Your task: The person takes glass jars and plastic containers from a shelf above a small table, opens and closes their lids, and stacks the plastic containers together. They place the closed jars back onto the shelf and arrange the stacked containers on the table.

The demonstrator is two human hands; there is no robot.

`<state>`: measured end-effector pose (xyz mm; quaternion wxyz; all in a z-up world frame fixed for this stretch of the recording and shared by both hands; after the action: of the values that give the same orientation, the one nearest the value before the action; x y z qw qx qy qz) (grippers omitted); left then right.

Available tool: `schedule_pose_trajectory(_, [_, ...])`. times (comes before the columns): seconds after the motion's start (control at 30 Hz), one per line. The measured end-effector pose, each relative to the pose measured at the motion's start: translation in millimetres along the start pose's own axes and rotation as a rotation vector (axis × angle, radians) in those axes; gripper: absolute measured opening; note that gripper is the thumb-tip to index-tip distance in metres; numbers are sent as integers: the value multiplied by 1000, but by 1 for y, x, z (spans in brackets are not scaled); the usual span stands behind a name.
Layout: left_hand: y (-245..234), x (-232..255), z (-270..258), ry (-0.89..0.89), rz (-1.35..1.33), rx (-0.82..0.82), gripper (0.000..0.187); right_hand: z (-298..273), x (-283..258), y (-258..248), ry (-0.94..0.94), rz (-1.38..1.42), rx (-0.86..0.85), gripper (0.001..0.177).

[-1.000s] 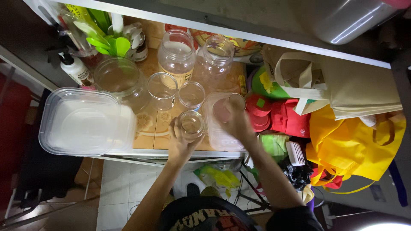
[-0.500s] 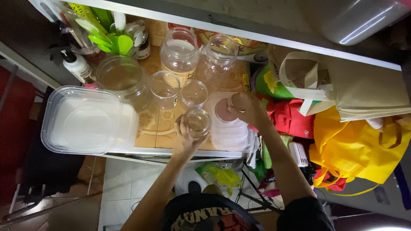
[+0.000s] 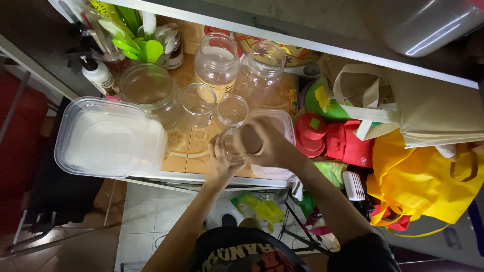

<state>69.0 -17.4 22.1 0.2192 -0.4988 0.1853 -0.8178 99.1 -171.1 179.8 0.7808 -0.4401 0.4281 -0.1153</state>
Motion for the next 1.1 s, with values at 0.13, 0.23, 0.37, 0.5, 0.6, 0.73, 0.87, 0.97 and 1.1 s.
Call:
schedule_pose_trajectory(0.13, [5,-2,-1,86,31,121,120,14,-3,20,14,-48,-142,85])
schedule_pose_trajectory(0.23, [8,-5,-1,69,37,136,119,21,6,30,139,-83,-279,96])
schedule_pose_trajectory(0.37, [7,-6,-1,50,16,121,116,29,11,30,39,-92,-315,92])
schedule_pose_trajectory(0.5, [3,-2,-1,55,58,131,115,37,14,32,2,-77,-394,93])
schedule_pose_trajectory(0.6, [1,0,1,59,62,112,117,41,9,32,-95,-46,-414,88])
schedule_pose_trajectory(0.73, [-1,0,2,64,45,127,118,43,4,34,-79,-73,-465,84])
schedule_pose_trajectory(0.87, [0,1,3,69,70,147,116,48,1,34,-84,-100,-480,82])
schedule_pose_trajectory(0.97, [1,0,3,58,54,139,115,49,0,35,-155,-78,-479,77])
schedule_pose_trajectory(1.1, [1,-3,1,73,50,148,117,50,4,40,-129,-87,-501,71])
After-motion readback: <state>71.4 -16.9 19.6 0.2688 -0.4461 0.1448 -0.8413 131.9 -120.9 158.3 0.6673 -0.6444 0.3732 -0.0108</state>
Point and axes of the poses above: each hand's wrist, its own z-axis towards the middle knuckle, its own y-axis out of the palm, x = y × z, the point moved 4 cm from there along z, towards the middle knuckle, and after that the axes turned 4 degrees about -x, right-handed, at the moved point
